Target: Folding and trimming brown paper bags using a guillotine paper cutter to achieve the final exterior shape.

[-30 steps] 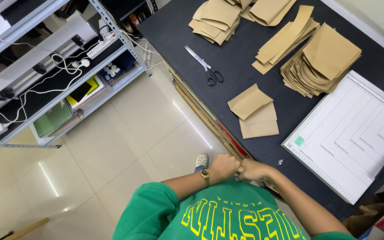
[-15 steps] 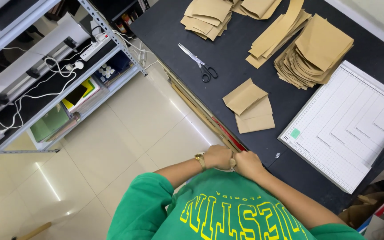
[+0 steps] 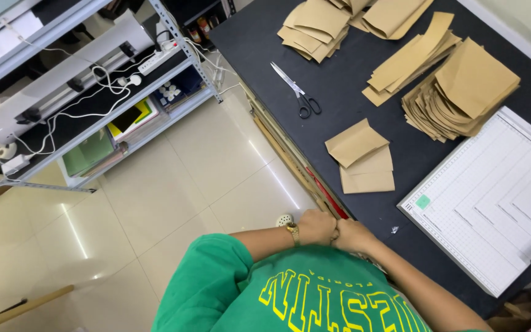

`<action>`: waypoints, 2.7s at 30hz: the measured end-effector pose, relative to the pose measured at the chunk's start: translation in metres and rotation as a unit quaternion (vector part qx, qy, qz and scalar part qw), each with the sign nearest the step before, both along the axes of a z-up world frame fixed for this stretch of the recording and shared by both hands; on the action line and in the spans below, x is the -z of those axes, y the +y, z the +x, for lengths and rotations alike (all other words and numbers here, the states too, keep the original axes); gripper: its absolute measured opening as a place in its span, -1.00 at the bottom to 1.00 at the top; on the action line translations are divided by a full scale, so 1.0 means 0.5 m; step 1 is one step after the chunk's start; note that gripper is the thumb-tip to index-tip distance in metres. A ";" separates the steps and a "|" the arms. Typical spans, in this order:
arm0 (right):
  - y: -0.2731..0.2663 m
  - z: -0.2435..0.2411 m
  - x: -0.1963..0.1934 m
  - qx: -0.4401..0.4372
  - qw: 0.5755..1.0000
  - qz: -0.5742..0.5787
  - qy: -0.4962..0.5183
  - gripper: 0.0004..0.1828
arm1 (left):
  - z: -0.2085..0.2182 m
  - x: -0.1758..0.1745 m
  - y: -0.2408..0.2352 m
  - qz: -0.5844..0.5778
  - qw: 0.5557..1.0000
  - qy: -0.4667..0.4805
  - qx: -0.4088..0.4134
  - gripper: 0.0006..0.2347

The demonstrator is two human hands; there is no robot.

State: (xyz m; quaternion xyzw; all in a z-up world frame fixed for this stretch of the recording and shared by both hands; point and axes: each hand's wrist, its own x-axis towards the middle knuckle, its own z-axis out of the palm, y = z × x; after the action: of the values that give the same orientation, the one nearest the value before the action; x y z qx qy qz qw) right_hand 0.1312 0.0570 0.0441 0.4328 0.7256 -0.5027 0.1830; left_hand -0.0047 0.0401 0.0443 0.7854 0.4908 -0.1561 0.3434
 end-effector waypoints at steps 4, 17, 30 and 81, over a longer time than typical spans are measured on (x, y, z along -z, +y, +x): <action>-0.031 0.011 0.074 -0.034 0.963 0.259 -0.069 -0.76 | -0.019 0.026 0.006 -0.085 0.994 -0.047 -0.054 -0.70; -0.009 -0.004 0.064 0.049 0.998 0.044 0.006 -0.61 | 0.003 0.097 -0.001 0.027 0.995 0.039 0.085 -0.68; -0.073 0.051 0.167 -0.086 0.988 0.118 -0.045 -0.87 | 0.037 0.230 -0.066 -0.090 0.993 0.028 -0.068 -0.62; 0.073 0.074 0.057 -0.148 0.748 0.644 0.058 -0.83 | -0.012 0.209 0.135 -0.467 0.844 -0.192 -0.181 -0.82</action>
State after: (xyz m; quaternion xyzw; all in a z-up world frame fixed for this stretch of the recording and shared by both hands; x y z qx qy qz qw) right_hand 0.1680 0.0937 0.0156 0.3049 0.9414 0.0934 -0.1096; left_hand -0.0109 0.1074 -0.0600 0.4438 0.4174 -0.1482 0.7790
